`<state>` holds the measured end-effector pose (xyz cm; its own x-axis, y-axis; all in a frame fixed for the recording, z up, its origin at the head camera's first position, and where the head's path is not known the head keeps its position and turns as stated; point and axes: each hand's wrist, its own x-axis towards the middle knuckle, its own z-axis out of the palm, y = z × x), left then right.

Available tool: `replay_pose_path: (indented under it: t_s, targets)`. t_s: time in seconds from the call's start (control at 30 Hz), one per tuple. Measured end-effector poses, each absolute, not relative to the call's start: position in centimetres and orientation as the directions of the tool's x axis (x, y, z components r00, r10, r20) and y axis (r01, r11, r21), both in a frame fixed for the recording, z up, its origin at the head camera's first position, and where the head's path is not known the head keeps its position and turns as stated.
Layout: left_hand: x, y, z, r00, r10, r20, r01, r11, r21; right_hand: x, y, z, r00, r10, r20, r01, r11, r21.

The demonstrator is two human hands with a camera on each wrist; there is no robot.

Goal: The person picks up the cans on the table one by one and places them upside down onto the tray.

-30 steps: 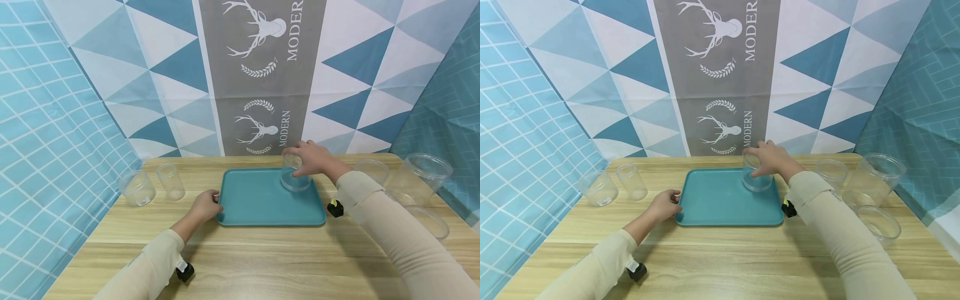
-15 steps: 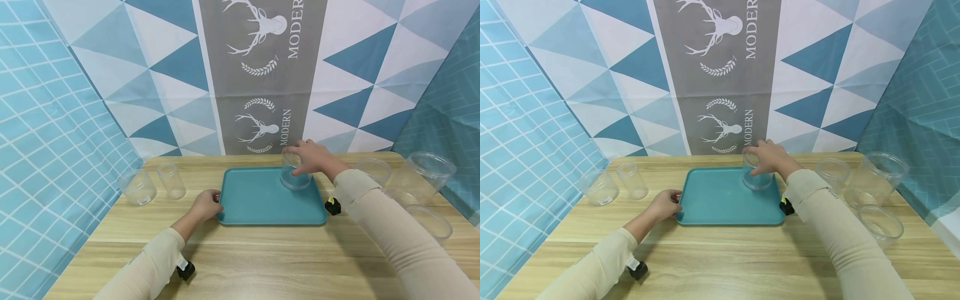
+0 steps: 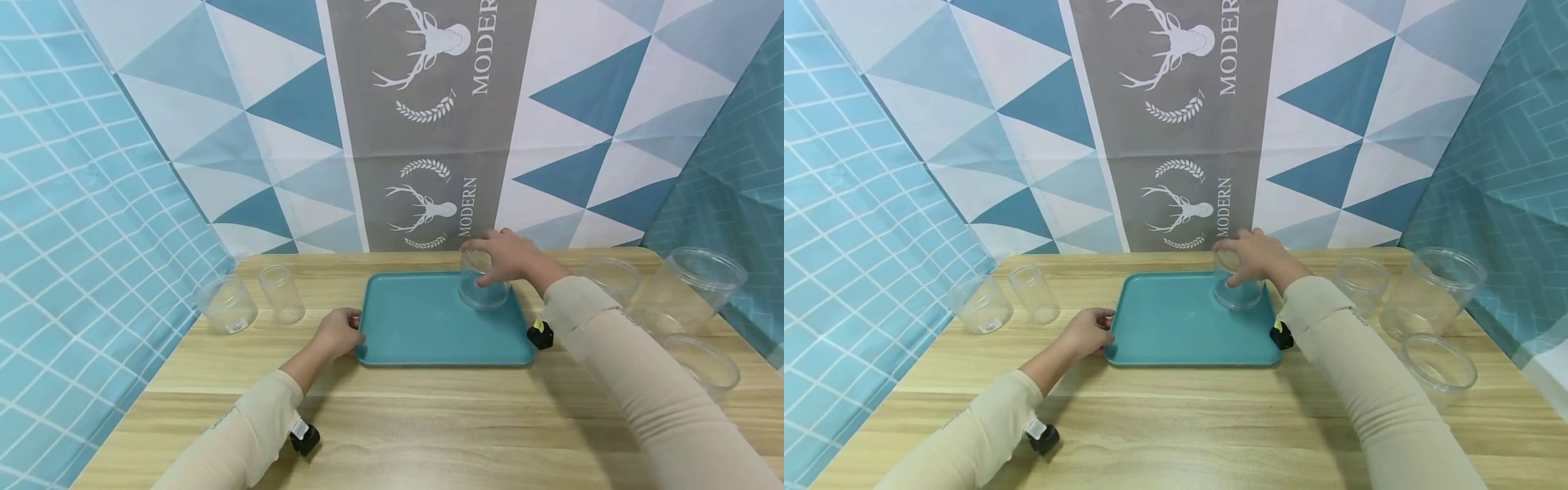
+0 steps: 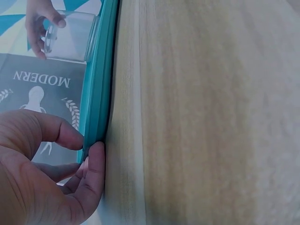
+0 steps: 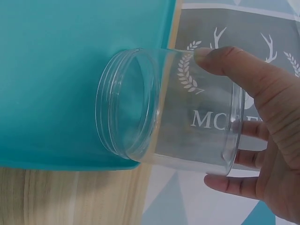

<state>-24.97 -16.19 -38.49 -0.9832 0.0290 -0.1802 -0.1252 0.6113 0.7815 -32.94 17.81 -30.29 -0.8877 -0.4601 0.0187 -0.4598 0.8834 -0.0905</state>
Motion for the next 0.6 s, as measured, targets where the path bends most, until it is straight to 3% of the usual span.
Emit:
replay_pose_path:
  t_s: [0.6]
  targets:
    - [-24.75, -16.3, -38.67, -0.988, 0.016, -0.155, -0.114, 0.608, 0.785, -32.49, 18.02, -30.32, -0.844, -0.529, 0.088, -0.536, 0.836, -0.116]
